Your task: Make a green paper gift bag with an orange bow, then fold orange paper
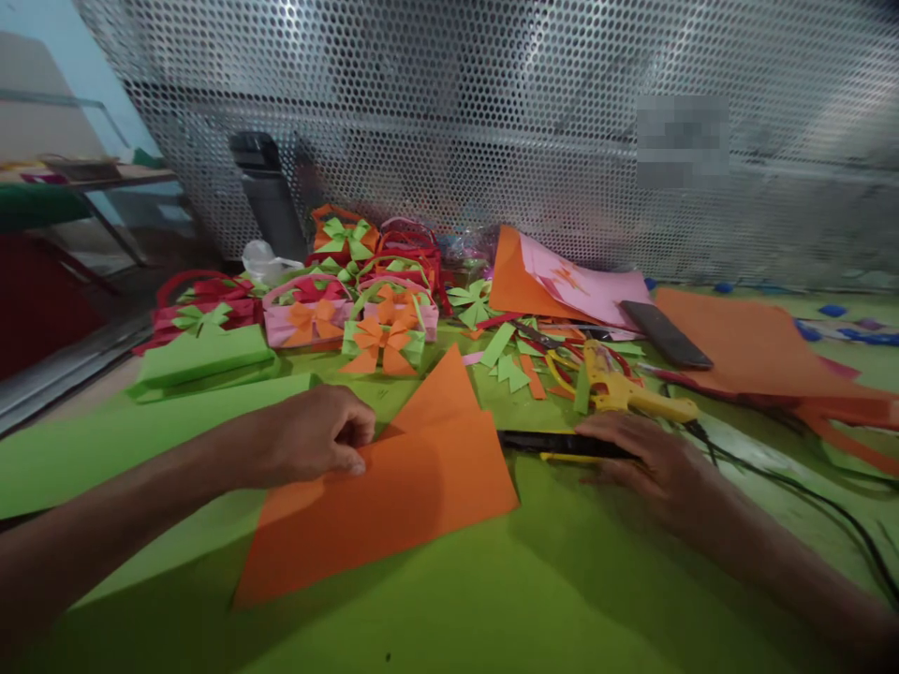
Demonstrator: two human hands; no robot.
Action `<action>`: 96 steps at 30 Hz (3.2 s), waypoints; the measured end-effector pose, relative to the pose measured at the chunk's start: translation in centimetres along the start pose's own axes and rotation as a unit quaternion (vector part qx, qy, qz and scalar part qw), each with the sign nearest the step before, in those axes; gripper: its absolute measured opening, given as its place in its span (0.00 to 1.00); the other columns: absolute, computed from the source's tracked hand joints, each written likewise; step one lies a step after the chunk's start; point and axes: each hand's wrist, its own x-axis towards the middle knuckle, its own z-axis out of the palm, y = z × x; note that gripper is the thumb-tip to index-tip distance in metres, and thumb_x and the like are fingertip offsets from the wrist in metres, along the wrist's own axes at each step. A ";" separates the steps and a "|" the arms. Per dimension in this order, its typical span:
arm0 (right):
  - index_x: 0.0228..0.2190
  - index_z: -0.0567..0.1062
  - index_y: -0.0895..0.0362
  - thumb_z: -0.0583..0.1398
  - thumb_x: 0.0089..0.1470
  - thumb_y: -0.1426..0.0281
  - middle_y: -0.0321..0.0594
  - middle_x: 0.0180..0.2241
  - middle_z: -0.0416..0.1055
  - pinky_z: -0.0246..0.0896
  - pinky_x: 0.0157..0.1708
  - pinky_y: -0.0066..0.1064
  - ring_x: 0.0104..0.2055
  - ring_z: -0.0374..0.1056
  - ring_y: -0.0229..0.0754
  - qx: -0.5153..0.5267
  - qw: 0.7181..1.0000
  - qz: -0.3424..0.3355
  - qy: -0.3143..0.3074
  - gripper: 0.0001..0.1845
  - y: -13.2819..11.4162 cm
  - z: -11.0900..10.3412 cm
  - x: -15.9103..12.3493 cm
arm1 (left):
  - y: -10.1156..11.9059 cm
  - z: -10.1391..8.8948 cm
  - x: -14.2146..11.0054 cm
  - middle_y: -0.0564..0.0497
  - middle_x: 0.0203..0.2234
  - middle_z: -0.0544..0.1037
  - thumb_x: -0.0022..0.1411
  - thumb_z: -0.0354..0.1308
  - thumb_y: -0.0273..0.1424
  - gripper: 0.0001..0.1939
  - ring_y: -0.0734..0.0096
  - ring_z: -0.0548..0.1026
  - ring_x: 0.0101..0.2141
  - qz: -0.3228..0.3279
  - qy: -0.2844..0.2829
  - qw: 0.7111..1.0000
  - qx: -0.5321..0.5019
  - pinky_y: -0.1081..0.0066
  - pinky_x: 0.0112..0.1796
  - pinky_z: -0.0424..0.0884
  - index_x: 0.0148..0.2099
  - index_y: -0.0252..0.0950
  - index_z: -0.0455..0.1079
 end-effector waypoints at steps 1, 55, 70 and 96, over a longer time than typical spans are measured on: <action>0.44 0.73 0.53 0.52 0.57 0.70 0.45 0.43 0.75 0.67 0.41 0.40 0.44 0.71 0.48 0.001 1.000 -0.020 -0.011 0.15 0.1 -0.2 -0.1 | -0.2 0.1 0.0 0.59 0.15 0.61 0.45 0.55 0.29 0.07 0.76 0.57 0.19 0.004 0.002 1.000 0.002 0.74 0.21 0.50 0.21 0.37 0.58; 0.48 0.69 0.55 0.50 0.60 0.72 0.45 0.46 0.73 0.65 0.48 0.40 0.50 0.68 0.46 -0.015 0.993 -0.079 -0.084 0.16 0.8 -0.9 -0.9 | 2.0 5.6 4.0 0.53 0.65 0.48 0.70 0.36 0.33 0.23 0.63 0.45 0.64 0.225 0.122 0.946 0.200 0.56 0.61 0.40 0.66 0.45 0.48; 0.48 0.70 0.54 0.51 0.59 0.71 0.45 0.46 0.73 0.66 0.47 0.43 0.49 0.69 0.47 -0.011 0.995 -0.066 -0.080 0.16 0.6 -1.1 -1.4 | 2.8 5.5 3.7 0.52 0.65 0.47 0.70 0.35 0.33 0.23 0.62 0.44 0.64 0.202 0.118 0.947 0.220 0.55 0.60 0.42 0.65 0.42 0.49; 0.50 0.69 0.50 0.53 0.59 0.69 0.42 0.46 0.73 0.67 0.45 0.41 0.48 0.69 0.48 -0.009 0.995 -0.081 -0.059 0.18 0.8 -1.3 -1.7 | 3.4 6.6 4.0 0.49 0.64 0.52 0.69 0.34 0.32 0.23 0.59 0.47 0.63 0.204 0.157 0.939 0.228 0.54 0.58 0.46 0.65 0.40 0.49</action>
